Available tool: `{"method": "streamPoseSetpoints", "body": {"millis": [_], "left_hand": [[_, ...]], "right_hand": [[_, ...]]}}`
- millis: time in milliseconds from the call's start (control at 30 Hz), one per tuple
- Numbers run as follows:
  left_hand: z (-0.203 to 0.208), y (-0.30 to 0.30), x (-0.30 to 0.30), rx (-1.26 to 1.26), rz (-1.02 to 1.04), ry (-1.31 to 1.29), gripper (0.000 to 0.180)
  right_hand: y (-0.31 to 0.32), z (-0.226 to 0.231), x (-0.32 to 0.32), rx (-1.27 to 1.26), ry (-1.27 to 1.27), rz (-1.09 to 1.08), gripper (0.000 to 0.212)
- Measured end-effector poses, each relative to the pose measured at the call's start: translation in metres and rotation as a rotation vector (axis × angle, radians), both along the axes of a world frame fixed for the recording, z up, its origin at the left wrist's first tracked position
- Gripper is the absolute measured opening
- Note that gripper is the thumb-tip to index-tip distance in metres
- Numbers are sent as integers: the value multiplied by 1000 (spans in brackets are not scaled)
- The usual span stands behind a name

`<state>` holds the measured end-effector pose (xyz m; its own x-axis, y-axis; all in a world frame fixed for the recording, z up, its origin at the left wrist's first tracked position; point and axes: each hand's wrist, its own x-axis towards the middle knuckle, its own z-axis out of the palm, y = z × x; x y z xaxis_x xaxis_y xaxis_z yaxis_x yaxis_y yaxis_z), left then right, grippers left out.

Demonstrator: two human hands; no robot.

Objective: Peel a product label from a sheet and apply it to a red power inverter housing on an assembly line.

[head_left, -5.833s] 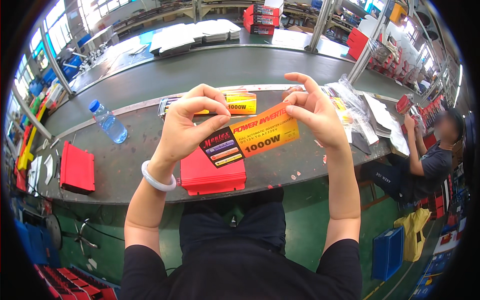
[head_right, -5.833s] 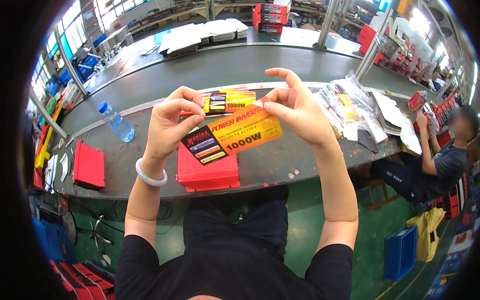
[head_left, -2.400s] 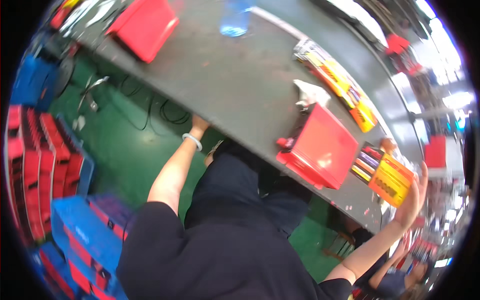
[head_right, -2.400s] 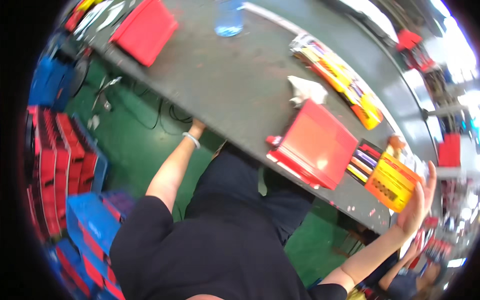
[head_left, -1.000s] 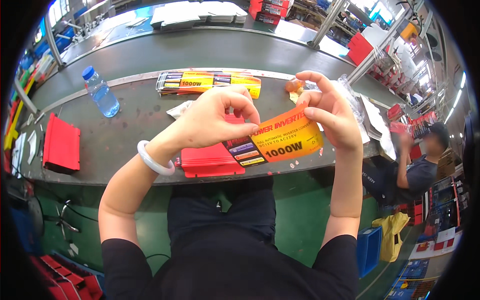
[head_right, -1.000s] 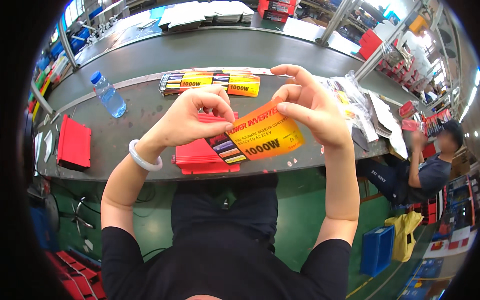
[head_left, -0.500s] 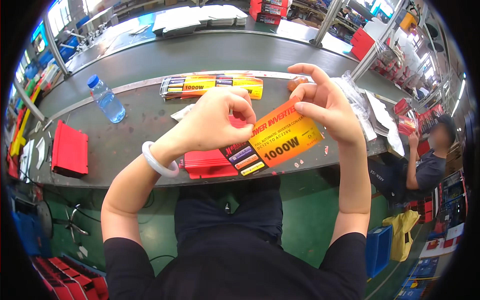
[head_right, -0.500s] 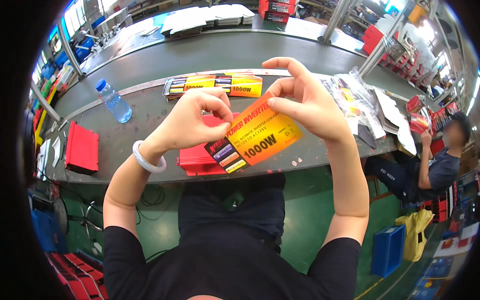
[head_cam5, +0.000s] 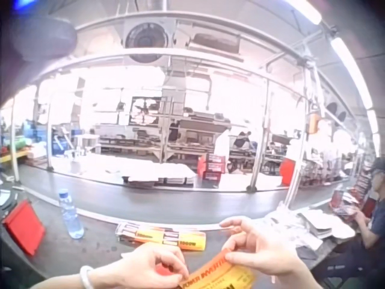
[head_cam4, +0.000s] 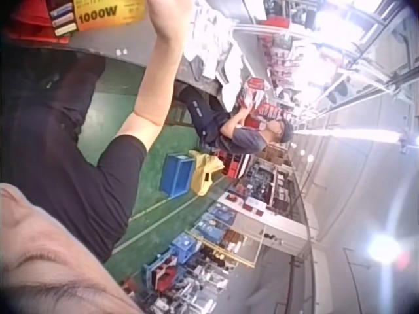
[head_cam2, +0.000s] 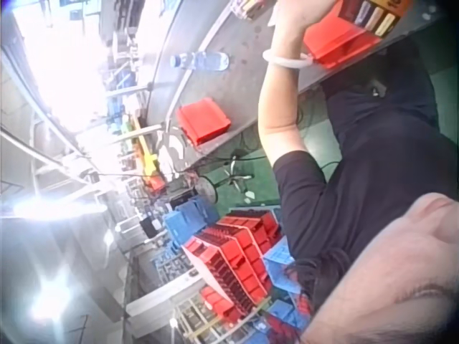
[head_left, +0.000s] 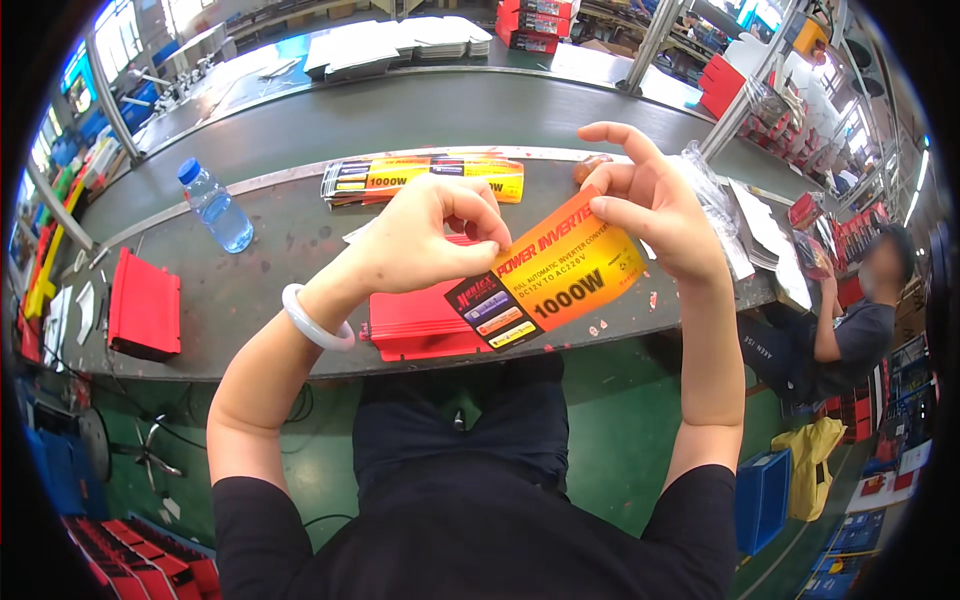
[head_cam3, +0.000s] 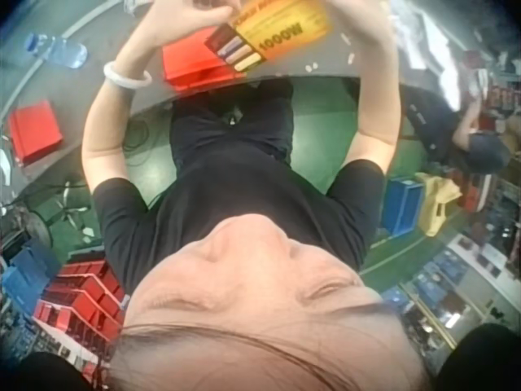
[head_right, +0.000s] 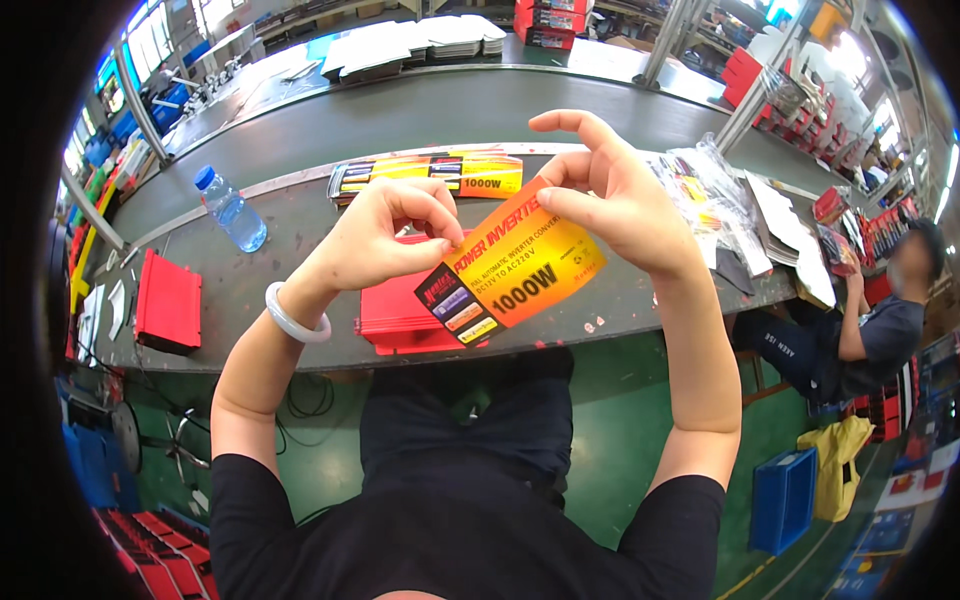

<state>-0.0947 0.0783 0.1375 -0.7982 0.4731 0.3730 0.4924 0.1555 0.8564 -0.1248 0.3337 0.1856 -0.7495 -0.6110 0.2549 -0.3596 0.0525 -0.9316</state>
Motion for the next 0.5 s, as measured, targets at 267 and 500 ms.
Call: {"method": "streamPoseSetpoints", "body": {"millis": [267,500], "left_hand": [[1,2,2,22,-10,-31,7],[3,1,3,2,11,3,7]], "right_hand": [[-3,3,2,-1,-12,-12,54],[-4,4,5,25,27,-34,58]]}}
